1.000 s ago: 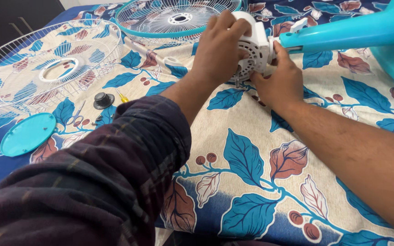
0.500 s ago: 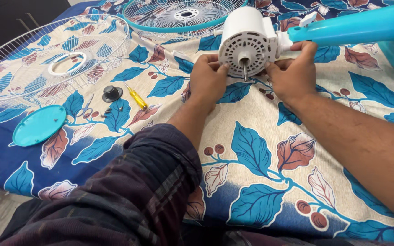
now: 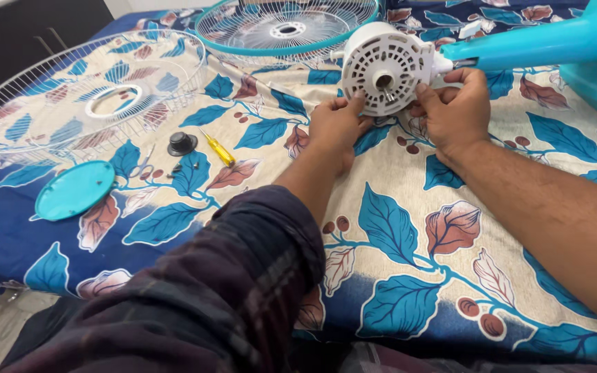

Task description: The person disassembles a table fan using a screwdriver, removing the rear grille, motor housing, and base cover. They unscrew multiple fasteners and separate components on a table covered with a floral cloth.

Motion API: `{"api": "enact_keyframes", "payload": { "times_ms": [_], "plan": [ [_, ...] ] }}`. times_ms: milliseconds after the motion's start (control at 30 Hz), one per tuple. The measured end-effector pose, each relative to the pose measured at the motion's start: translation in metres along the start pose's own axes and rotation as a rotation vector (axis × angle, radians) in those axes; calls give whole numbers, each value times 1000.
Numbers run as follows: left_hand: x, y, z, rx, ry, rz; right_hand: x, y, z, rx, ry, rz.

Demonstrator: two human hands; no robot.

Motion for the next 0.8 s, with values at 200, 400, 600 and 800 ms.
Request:
{"api": "enact_keyframes", "payload": {
  "times_ms": [200, 400, 600, 800],
  "plan": [
    [2, 1, 5, 37, 51, -40, 1, -14, -2, 260, 3, -151],
    [2, 2, 10, 80, -11, -21, 20, -19, -15, 761, -65, -619],
    [4, 6, 16, 141, -41, -28, 42, -3, -11, 742, -9, -666],
    [12, 10, 30, 215, -12, -130, 49, 5, -6, 647, 62, -651]
  ]
}}
Point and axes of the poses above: each hand's wrist, its own z-axis away from the middle knuckle, its own x-axis out of the palm, y = z × x, the point moved 1 cm from there along -z, towards the middle knuckle, and after that the axes turned 6 degrees about -y, right-handed, at the moved point
